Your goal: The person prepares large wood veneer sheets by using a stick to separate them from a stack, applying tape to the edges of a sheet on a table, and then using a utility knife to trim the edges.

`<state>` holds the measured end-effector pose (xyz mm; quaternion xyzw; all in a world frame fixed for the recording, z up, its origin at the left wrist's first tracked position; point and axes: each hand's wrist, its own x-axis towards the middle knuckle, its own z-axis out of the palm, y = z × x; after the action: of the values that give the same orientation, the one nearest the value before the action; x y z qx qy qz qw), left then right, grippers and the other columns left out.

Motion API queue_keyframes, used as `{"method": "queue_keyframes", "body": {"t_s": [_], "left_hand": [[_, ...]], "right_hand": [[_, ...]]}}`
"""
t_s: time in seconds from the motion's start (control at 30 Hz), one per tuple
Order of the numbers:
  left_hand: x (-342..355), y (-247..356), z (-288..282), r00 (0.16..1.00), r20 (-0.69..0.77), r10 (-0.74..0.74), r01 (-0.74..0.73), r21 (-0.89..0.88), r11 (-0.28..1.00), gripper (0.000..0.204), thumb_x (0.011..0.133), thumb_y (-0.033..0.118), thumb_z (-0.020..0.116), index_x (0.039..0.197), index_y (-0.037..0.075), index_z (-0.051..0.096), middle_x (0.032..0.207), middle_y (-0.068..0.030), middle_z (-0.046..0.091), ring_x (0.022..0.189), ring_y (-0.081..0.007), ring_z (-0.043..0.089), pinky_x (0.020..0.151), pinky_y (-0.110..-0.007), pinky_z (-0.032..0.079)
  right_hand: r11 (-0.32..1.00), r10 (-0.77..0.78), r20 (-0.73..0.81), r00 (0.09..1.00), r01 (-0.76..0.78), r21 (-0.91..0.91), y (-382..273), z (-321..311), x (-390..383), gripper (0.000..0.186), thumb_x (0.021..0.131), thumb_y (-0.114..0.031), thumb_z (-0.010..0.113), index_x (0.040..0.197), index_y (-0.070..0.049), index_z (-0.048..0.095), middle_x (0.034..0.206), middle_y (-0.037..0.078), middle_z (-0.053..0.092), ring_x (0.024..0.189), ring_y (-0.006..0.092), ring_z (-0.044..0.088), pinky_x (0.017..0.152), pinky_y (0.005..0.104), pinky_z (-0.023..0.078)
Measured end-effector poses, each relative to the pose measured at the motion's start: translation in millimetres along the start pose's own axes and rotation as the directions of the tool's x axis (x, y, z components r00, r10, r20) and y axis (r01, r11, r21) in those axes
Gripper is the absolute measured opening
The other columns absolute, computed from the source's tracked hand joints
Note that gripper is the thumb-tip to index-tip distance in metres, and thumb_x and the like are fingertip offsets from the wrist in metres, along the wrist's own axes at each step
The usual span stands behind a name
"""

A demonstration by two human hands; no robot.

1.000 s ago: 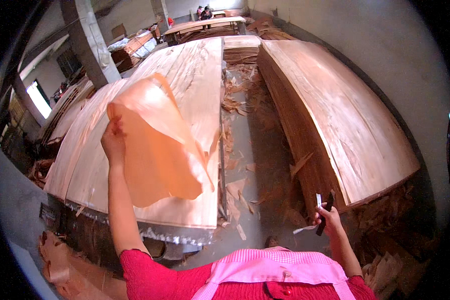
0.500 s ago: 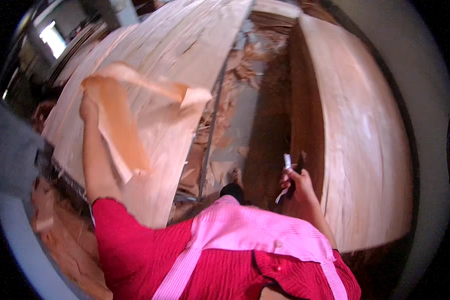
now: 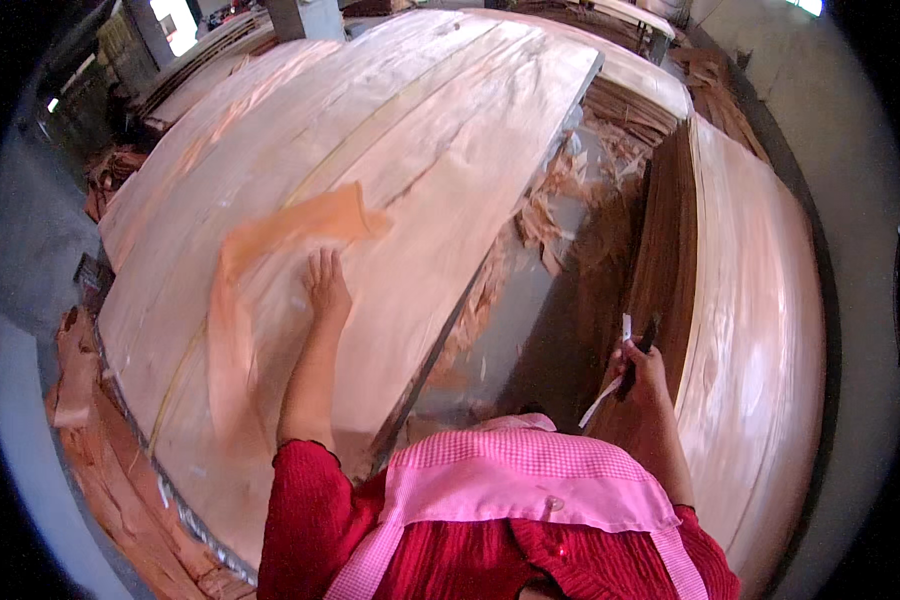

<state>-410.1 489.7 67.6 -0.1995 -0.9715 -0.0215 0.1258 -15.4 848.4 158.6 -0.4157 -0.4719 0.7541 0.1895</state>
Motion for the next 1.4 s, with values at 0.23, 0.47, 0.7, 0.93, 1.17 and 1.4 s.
{"method": "queue_keyframes", "body": {"t_s": [0.23, 0.47, 0.7, 0.93, 1.17, 1.4], "left_hand": [[115, 0, 95, 0.961, -0.252, -0.117, 0.110, -0.041, 0.993, 0.061, 0.070, 0.009, 0.059, 0.128, 0.011, 0.039, 0.136, -0.0090, 0.034, 0.127, -0.0306, 0.025, 0.102, -0.051, 0.020], [185, 61, 59, 0.961, 0.081, -0.266, 0.268, -0.014, 0.963, 0.048, 0.069, 0.008, 0.061, 0.116, 0.010, 0.049, 0.126, -0.0088, 0.044, 0.123, -0.0262, 0.033, 0.102, -0.045, 0.024], [189, 6, 59, 0.949, -0.210, -0.234, 0.222, -0.080, 0.972, 0.033, 0.066, 0.016, 0.065, 0.097, 0.008, 0.059, 0.106, -0.0098, 0.056, 0.100, -0.0308, 0.053, 0.084, -0.042, 0.043], [237, 119, 28, 0.970, -0.214, -0.118, 0.047, -0.313, 0.948, 0.041, 0.070, 0.022, 0.062, 0.108, 0.007, 0.056, 0.106, -0.0147, 0.054, 0.098, -0.0326, 0.050, 0.085, -0.043, 0.038], [250, 181, 45, 0.993, -0.098, -0.057, 0.007, -0.449, 0.894, 0.041, 0.077, 0.010, 0.051, 0.117, 0.006, 0.047, 0.119, -0.0171, 0.046, 0.114, -0.0325, 0.038, 0.098, -0.042, 0.026], [150, 33, 60, 0.835, 0.025, -0.549, 0.550, -0.039, 0.834, 0.053, 0.077, 0.022, 0.061, 0.123, 0.006, 0.040, 0.118, -0.0152, 0.048, 0.113, -0.0300, 0.044, 0.097, -0.050, 0.028]], "right_hand": [[0.541, -0.413, 0.102, 0.905, 0.333, -0.772, -163, 2, 298, 0.018, 0.081, -0.018, 0.057, 0.082, 0.000, 0.058, 0.064, 0.006, 0.058, 0.056, 0.0116, 0.052, 0.050, 0.0281, 0.041], [0.426, 0.094, 0.887, 0.452, 0.787, -0.446, -186, 222, 562, 0.042, 0.077, -0.005, 0.053, 0.119, -0.013, 0.050, 0.092, 0.006, 0.064, 0.068, 0.0143, 0.061, 0.056, 0.0279, 0.051], [-0.417, 0.242, 0.902, 0.357, 0.878, -0.235, -94, 341, 604, 0.015, 0.080, -0.017, 0.055, 0.092, -0.009, 0.057, 0.081, 0.010, 0.063, 0.067, 0.0269, 0.059, 0.061, 0.0390, 0.048], [0.766, 0.515, 0.707, 0.485, 0.110, -0.633, -123, 394, 481, 0.033, 0.085, -0.023, 0.053, 0.113, -0.005, 0.051, 0.091, 0.009, 0.065, 0.037, 0.0061, 0.033, 0.035, 0.0204, 0.030], [0.764, 0.335, 0.566, 0.753, 0.134, -0.631, -98, 409, 505, 0.021, 0.078, -0.017, 0.062, 0.091, -0.001, 0.059, 0.061, -0.001, 0.050, 0.047, 0.0049, 0.040, 0.037, 0.0192, 0.030], [-0.196, -0.078, 0.868, 0.490, 0.846, -0.495, -93, 433, 516, 0.034, 0.077, -0.026, 0.061, 0.107, -0.009, 0.056, 0.091, 0.012, 0.063, 0.076, 0.0289, 0.062, 0.063, 0.0378, 0.048]]}}
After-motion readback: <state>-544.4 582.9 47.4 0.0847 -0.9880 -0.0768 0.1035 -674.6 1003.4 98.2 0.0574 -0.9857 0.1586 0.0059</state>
